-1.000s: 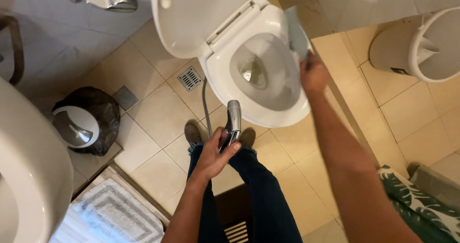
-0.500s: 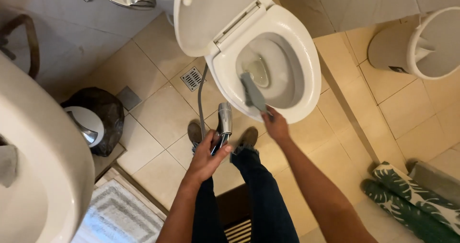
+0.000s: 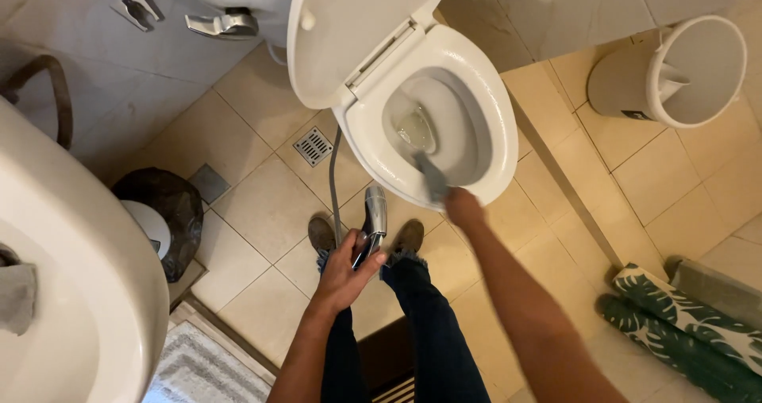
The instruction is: The person scrubs the inside of a toilet bowl using a toilet brush and a handheld bidet sprayer. They alternate between scrubbing the bowl surfaces and rinsing the brush and bowl with water from the sprayer.
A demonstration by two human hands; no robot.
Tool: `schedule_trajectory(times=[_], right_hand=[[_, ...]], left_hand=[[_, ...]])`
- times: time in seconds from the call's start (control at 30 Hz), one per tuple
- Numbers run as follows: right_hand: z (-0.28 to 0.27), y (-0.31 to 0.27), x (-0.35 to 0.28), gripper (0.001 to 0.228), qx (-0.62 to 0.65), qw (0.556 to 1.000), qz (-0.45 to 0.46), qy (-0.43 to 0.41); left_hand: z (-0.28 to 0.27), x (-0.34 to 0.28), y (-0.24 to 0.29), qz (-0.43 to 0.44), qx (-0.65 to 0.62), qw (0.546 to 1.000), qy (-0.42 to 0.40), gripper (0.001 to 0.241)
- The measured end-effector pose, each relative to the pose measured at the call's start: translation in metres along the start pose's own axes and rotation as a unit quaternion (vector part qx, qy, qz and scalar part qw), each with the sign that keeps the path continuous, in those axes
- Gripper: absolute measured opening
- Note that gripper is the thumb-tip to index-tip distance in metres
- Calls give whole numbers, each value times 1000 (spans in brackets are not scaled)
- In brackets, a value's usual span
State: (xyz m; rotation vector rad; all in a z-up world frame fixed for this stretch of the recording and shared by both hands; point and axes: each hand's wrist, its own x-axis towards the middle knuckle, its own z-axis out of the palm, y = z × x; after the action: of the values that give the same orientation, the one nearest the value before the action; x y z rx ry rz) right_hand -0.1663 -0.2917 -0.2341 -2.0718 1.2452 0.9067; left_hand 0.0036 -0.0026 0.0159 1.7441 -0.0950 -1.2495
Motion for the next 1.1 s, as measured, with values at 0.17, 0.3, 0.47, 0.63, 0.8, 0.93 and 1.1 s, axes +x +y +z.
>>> schedule_trajectory(times=[0.17,0.3,0.47,0.63,0.8,0.93,1.1], right_hand=[[-22,-127,2,54,253,967,-38,-12],[-53,-168,0,39,611,780,120,-66],[-29,-159,-9,34,609,778,110,-109],[-7,-106,-15,32,549,810,136,-154],[-38,-77,100,24,675,718,161,-60],[-48,-101,194,19,831,532,162,-16],[-28,-191,100,26,743,644,122,-135]], left_hand=[[-3,-4,-2,-29,25,999,-6,43],[-5,-13,14,-39,28,999,1,44],[1,-9,-12,-47,16,999,11,46],[7,-11,-22,-53,17,998,17,46],[11,-11,-9,-46,26,998,27,46],[15,-4,-22,-61,14,998,26,46],[8,-9,-12,-75,-23,996,34,41]])
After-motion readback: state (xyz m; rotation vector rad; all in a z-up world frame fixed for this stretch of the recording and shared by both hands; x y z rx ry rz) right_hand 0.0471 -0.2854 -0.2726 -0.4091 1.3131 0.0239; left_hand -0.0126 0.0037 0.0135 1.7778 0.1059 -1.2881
